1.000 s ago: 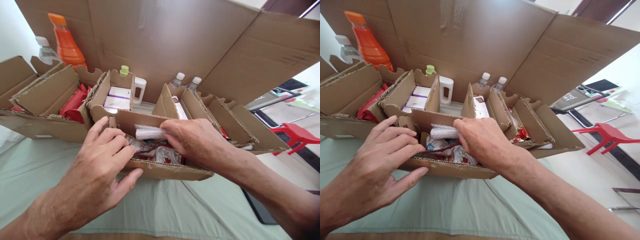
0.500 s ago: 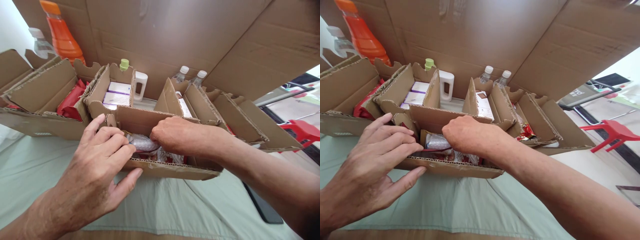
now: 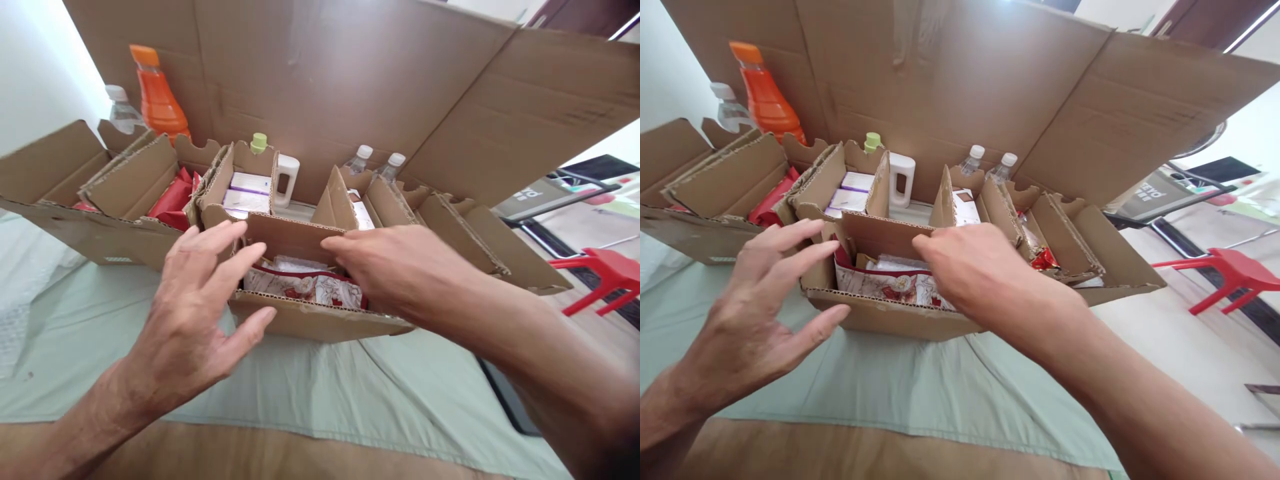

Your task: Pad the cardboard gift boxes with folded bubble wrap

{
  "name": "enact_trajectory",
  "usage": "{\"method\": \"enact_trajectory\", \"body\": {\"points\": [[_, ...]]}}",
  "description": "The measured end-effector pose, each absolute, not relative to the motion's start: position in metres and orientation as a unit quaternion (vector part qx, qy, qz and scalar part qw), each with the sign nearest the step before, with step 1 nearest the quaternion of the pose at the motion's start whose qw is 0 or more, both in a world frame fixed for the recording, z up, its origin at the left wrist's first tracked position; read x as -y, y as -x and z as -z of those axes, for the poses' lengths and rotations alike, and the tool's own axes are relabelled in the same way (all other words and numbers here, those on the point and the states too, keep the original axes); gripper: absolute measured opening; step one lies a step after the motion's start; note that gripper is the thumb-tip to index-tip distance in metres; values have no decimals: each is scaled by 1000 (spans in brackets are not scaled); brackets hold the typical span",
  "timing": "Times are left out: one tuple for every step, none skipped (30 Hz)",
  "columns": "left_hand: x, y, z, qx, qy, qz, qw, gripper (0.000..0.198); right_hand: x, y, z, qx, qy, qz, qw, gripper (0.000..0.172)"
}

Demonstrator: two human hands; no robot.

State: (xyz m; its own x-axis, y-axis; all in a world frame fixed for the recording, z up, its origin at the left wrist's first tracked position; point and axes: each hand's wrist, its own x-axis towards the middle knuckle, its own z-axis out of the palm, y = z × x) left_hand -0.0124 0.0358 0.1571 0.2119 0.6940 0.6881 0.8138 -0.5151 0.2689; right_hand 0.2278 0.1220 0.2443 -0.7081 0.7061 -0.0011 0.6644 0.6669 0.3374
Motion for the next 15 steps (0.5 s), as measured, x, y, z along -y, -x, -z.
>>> {"method": "enact_trajectory", "body": {"points": [[-29, 16, -153, 499, 758, 413, 68, 54, -109, -245, -247, -903, -398, -161, -10, 17], [-22, 20, -148, 516, 741, 426, 55, 57, -94, -263, -247, -888, -423, -157, -91, 14], [-16, 24, -141, 537, 723, 433, 33, 60, -78, -280, -245, -864, -449, -146, -174, 16], [-9, 27, -133, 560, 704, 436, 0, 63, -62, -297, -239, -832, -478, -135, -248, 19], [-5, 29, -124, 581, 685, 437, -45, 66, -47, -311, -230, -792, -522, -117, -295, 21], [-1, 30, -115, 597, 666, 437, -100, 70, -34, -321, -217, -755, -560, -92, -328, 22], [0, 30, -107, 604, 647, 437, -160, 74, -24, -327, -201, -725, -593, -54, -345, 24], [0, 29, -99, 603, 630, 438, -219, 77, -17, -328, -184, -708, -607, -7, -360, 27], [-2, 27, -92, 594, 615, 442, -272, 79, -15, -325, -166, -704, -605, 44, -369, 33], [-6, 23, -87, 579, 603, 449, -314, 80, -16, -317, -149, -705, -596, 95, -373, 41], [-10, 18, -82, 564, 592, 460, -346, 81, -19, -307, -134, -706, -583, 139, -378, 47], [-14, 13, -79, 551, 580, 472, -370, 81, -24, -296, -122, -703, -573, 172, -385, 49], [-17, 8, -76, 542, 566, 488, -385, 79, -30, -286, -113, -695, -567, 195, -396, 52], [-19, 2, -74, 534, 551, 506, -394, 78, -34, -277, -107, -685, -566, 210, -407, 53], [-19, -3, -73, 528, 536, 526, -397, 76, -36, -271, -104, -674, -569, 219, -417, 54]]}}
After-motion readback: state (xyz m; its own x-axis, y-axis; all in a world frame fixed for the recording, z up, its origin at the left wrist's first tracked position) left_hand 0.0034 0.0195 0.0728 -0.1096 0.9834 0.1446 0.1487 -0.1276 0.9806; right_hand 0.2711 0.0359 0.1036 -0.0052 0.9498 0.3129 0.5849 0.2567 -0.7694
